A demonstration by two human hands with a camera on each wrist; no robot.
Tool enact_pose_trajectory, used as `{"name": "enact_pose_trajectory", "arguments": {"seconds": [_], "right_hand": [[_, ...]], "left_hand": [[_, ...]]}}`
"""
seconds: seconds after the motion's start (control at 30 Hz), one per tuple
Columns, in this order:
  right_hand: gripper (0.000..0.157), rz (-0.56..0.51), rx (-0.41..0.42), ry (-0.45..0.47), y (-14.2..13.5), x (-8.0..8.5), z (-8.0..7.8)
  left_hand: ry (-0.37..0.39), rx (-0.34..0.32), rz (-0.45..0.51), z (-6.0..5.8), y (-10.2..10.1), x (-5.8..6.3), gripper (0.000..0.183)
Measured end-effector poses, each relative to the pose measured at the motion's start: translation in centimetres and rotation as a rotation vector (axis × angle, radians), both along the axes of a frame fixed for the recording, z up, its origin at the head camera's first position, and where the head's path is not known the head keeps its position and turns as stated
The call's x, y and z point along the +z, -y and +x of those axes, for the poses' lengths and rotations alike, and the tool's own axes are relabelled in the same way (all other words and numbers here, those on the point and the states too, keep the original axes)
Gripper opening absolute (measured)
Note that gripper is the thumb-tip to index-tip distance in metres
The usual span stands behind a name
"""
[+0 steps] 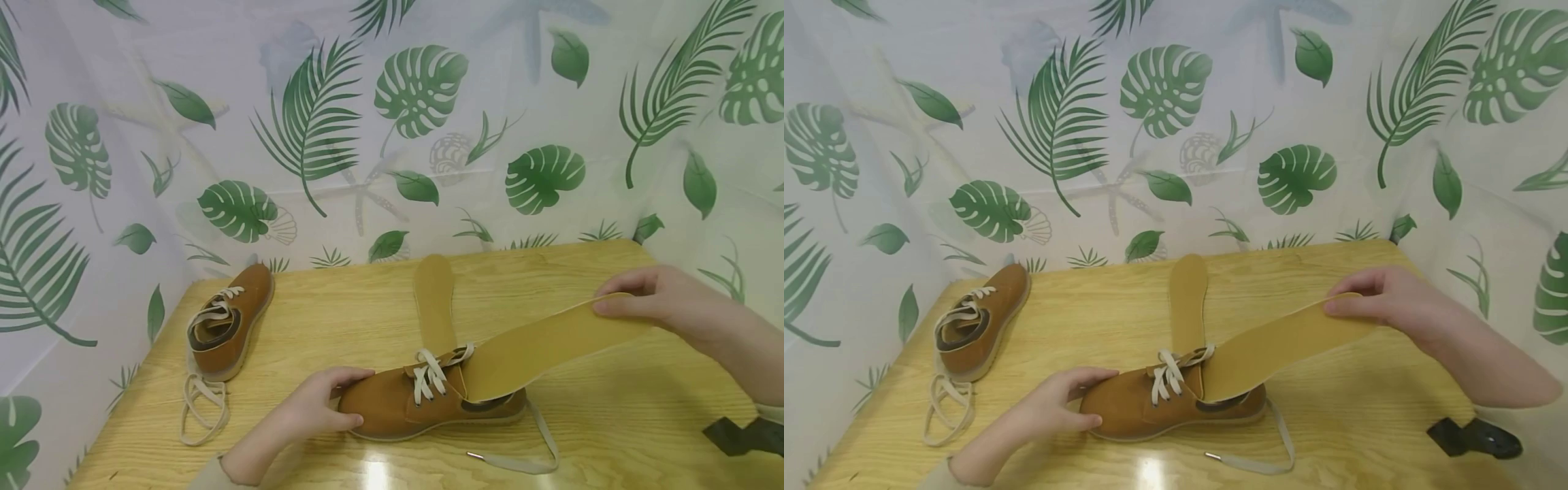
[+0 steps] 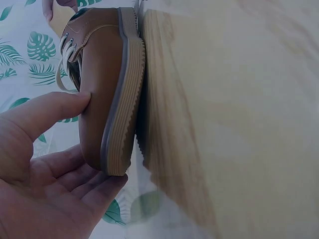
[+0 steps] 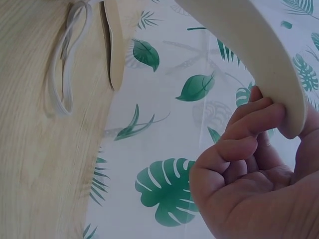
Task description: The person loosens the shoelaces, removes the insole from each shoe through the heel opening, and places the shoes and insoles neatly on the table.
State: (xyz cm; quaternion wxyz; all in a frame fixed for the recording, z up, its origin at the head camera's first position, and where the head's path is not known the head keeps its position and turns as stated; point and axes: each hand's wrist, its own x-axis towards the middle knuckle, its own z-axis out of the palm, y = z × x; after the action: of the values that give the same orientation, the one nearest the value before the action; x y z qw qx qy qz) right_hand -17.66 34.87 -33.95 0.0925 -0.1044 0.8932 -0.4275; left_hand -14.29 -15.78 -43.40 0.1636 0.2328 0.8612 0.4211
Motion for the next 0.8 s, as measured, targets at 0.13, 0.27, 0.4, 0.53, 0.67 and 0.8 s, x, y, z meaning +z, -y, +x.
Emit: {"name": "enact_pose_trajectory", "arguments": {"seconds": [0.13, 0.27, 0.4, 0.53, 0.67, 0.8], "right_hand": [[0.014, 0.001, -0.024, 0.006, -0.9, 0.0, 0.0], [0.017, -0.003, -0.03, 0.014, -1.9, -0.1, -0.1], [0.019, -0.042, -0.038, 0.034, -2.4, -0.1, 0.0], [0.021, -0.06, -0.055, 0.05, -2.6, -0.1, 0.3], [0.027, -0.085, -0.065, 0.046, -2.7, -0.1, 0.7], [0.027, -0.101, -0.074, 0.052, -2.5, -0.2, 0.9]], "left_hand": [[-0.01, -0.02, -0.01, -0.2, 0.1, 0.2, 0.063], [-0.032, -0.061, -0.025, -0.4, 0.3, 0.4, 0.064], [-0.022, -0.087, -0.042, -0.8, 0.6, 0.5, 0.064], [-0.015, -0.12, -0.068, -1.4, 0.9, 0.7, 0.063], [-0.029, -0.16, -0.107, -2.3, 1.2, 1.1, 0.06], [-0.056, -0.191, -0.169, -3.0, 1.7, 2.0, 0.059]]}}
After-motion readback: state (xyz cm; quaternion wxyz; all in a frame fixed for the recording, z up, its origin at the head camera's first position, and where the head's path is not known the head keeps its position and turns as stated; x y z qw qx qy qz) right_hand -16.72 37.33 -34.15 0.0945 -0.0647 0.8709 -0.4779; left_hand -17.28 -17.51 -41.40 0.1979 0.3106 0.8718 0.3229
